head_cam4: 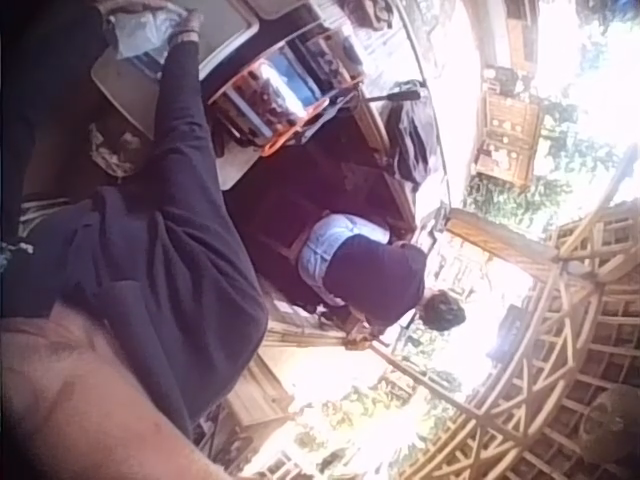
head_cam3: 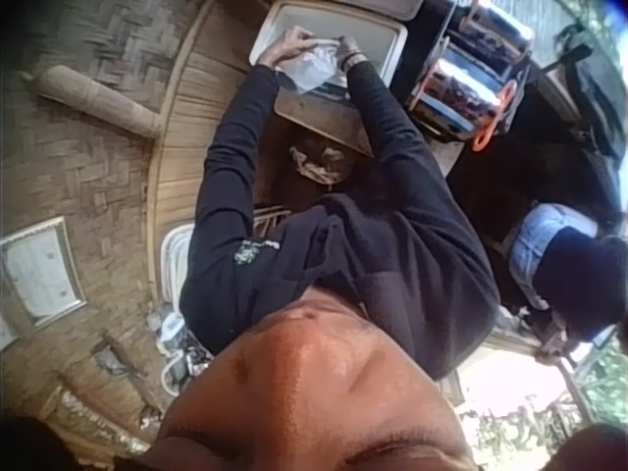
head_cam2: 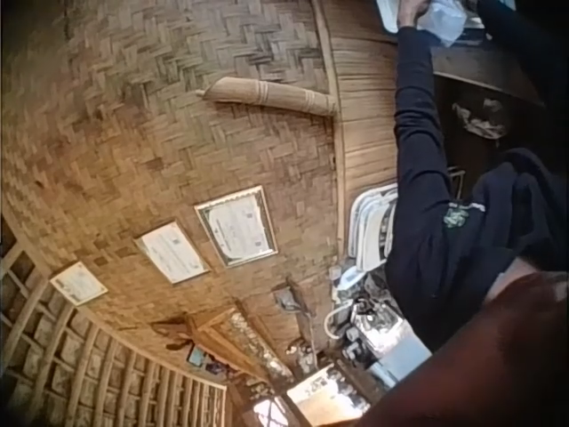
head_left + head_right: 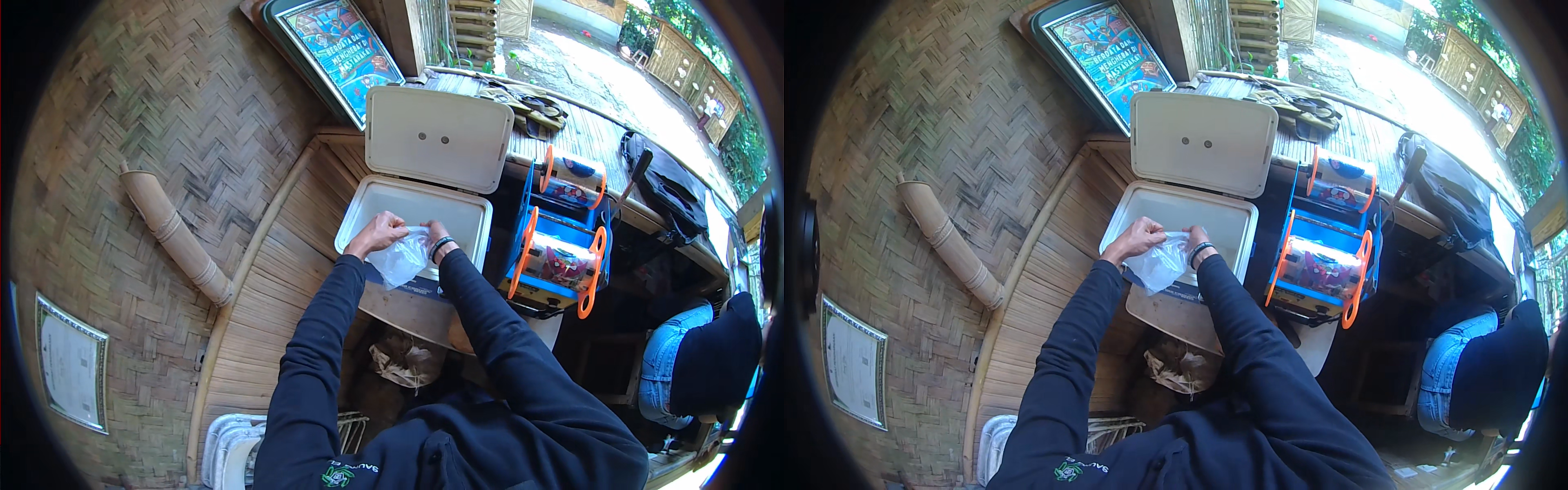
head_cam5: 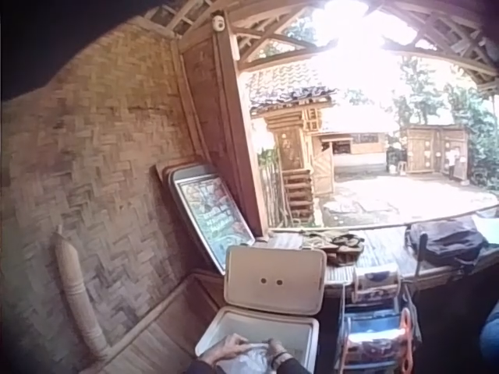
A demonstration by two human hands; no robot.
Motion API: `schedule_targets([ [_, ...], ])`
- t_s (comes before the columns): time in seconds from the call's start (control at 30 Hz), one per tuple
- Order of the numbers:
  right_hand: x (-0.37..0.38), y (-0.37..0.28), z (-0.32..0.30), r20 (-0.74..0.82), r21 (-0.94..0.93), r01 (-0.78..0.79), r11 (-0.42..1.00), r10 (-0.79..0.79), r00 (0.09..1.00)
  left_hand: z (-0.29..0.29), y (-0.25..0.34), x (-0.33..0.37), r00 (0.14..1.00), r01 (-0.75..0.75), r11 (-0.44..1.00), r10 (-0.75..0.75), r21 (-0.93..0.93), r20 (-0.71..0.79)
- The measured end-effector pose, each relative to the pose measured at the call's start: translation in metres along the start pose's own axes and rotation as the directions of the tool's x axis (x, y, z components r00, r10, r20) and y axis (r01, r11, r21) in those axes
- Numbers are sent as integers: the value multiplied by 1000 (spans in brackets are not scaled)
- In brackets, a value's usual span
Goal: Preparing a beverage by adding ice from a cooler into a glass of tea.
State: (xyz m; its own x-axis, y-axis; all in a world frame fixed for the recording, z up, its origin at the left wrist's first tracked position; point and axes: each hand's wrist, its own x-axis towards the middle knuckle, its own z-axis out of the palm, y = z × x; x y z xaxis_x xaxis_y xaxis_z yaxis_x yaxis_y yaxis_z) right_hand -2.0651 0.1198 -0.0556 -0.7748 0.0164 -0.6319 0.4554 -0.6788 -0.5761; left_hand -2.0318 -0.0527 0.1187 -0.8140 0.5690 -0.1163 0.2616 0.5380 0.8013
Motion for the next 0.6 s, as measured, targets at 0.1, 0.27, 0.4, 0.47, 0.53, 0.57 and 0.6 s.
schedule_targets([
  [0.1,-71,22,53,297,168,-381,909,322,899,-20,-52,-41,987,130,989,-136,-71,-87],
  [0.27,-105,3,38,413,92,-320,943,256,874,-14,-83,-31,949,74,848,-222,-526,-224],
  [0.4,-124,-7,29,615,10,-242,970,185,767,-5,-89,-23,837,134,525,-514,-841,-187],
  [0.47,-128,-7,30,677,-55,-30,998,59,734,-5,-99,-20,820,138,461,-550,-877,-160],
  [0.53,-137,-4,37,717,-87,-9,996,69,693,-9,-119,-23,850,161,158,-524,-974,55],
  [0.57,-144,-4,37,705,-82,-2,997,59,707,-8,-122,-24,847,160,155,-528,-975,55],
  [0.6,-150,-3,39,693,-77,5,997,50,719,-6,-124,-24,831,146,127,-554,-981,52],
])
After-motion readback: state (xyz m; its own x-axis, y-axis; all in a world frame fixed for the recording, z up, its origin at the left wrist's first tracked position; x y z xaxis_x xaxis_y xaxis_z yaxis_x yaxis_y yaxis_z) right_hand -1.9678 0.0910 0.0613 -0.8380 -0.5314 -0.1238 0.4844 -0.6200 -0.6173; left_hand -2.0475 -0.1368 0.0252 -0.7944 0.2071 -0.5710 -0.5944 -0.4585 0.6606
